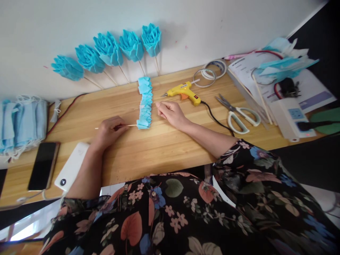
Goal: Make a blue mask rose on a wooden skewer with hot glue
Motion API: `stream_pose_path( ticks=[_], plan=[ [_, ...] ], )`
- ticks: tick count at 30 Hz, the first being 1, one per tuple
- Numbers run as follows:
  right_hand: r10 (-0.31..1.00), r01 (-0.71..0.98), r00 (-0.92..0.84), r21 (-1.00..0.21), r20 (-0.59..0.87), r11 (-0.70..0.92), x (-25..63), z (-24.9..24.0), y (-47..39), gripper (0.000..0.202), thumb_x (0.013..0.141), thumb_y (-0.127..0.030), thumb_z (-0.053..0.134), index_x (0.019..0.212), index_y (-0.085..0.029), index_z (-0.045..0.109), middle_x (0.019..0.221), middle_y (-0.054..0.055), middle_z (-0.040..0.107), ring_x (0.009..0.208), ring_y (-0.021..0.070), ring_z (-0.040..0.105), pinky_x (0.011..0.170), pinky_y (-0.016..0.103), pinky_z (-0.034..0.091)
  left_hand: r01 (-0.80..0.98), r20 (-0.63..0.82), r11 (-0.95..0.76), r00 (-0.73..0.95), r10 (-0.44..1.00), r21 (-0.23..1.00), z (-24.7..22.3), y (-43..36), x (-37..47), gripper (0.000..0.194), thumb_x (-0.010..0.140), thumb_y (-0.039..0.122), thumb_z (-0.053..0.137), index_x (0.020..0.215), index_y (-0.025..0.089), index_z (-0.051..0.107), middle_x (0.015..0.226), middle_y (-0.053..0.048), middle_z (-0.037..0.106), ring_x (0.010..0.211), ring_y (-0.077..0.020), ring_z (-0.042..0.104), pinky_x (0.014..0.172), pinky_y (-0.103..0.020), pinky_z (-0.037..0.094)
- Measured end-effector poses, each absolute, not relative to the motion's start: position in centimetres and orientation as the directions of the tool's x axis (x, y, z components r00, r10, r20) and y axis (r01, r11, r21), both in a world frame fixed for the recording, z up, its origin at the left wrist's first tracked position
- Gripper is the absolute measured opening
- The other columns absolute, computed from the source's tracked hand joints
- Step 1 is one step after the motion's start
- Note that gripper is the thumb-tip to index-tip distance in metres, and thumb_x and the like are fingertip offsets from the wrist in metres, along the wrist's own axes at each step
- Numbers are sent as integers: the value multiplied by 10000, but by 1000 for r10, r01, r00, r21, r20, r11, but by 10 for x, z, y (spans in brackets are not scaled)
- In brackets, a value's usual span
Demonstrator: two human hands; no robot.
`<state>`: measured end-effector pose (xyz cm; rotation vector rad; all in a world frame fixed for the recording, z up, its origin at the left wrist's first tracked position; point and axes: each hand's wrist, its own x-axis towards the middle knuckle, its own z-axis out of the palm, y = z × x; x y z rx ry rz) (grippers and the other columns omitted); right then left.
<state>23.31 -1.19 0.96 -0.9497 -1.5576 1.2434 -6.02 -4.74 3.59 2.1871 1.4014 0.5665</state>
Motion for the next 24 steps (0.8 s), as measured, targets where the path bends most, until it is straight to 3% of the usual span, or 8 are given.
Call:
stream_pose_path(
  ticks=[8, 14, 20, 24],
  plan=[
    [937, 37, -302, -980, 178, 198, 232, 7, -12, 648, 969, -774, 481, 642, -217, 531, 524, -52, 434, 517, 98, 386, 538, 270, 328, 752, 58, -305, 336, 940, 584, 33, -48, -62, 286, 945, 474, 627, 838, 209, 633, 786, -14, 667, 717, -165, 597, 650, -271, 471],
    [879, 41, -394, -950, 268, 309, 232, 9, -23, 635, 989, -729, 494, 754, -175, 695, 544, -54, 449, 549, 97, 418, 568, 261, 330, 724, 83, -282, 298, 951, 630, 28, -47, -62, 281, 887, 476, 675, 815, 206, 689, 778, -25, 678, 724, -180, 610, 651, -279, 482],
    [822, 73, -496, -930, 281, 361, 234, 8, -27, 568, 1035, -634, 483, 994, -159, 793, 681, -23, 623, 601, 94, 464, 595, 255, 343, 700, 114, -305, 308, 945, 646, 25, -46, -63, 240, 865, 438, 730, 822, 203, 705, 764, -14, 668, 687, -162, 587, 629, -265, 467],
    [769, 107, -566, -899, 297, 426, 234, 5, -26, 503, 1047, -566, 498, 1111, -168, 799, 842, 9, 749, 719, 110, 602, 668, 246, 413, 680, 114, -325, 337, 935, 657, 25, -46, -64, 213, 891, 406, 721, 842, 198, 723, 785, -20, 683, 711, -166, 612, 640, -266, 464]
  ],
)
